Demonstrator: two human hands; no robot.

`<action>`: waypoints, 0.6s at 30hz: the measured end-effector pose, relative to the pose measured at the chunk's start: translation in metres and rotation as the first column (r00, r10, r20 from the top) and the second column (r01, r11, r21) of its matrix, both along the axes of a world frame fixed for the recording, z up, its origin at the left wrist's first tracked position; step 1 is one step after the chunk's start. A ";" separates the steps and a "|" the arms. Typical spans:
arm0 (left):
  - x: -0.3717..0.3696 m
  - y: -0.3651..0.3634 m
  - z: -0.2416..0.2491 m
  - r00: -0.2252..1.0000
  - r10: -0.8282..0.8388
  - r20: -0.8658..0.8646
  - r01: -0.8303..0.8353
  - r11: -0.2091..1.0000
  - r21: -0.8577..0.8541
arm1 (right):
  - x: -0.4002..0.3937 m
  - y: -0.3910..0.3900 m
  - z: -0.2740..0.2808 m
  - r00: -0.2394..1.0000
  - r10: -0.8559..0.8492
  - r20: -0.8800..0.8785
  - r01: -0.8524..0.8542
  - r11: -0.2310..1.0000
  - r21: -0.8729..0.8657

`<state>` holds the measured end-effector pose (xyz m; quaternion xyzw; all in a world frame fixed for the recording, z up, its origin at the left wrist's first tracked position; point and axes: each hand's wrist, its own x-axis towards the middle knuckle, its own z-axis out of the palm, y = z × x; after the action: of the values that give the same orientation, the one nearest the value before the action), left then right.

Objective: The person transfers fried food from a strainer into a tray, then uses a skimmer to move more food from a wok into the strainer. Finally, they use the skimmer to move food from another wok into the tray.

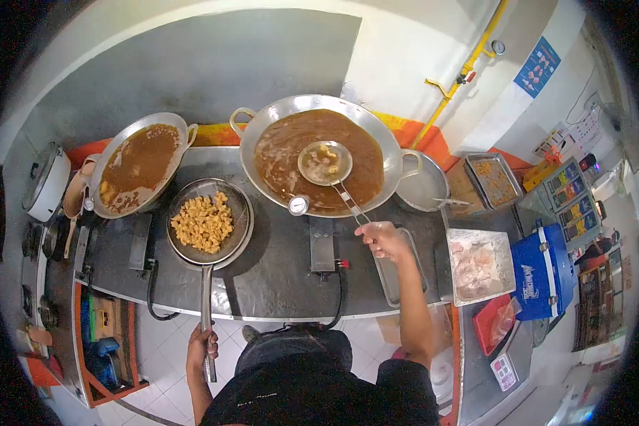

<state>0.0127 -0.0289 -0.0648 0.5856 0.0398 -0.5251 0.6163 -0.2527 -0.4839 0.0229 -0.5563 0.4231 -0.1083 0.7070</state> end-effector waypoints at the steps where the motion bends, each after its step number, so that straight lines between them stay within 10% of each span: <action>1: 0.000 0.001 -0.001 1.000 0.001 0.000 -0.001 1.000 0.002 | -0.001 0.000 -0.001 1.000 0.000 -0.027 -0.001 1.000 -0.030; 18: 0.022 0.014 -0.006 0.996 -0.049 -0.072 0.047 0.999 -0.023 | 0.045 0.045 -0.001 0.991 -0.120 0.062 0.122 0.992 -0.031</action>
<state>0.0349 -0.0152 -0.0707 0.5602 0.0426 -0.5611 0.6079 -0.2081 -0.4388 0.0216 -0.5382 0.4328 -0.1749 0.7018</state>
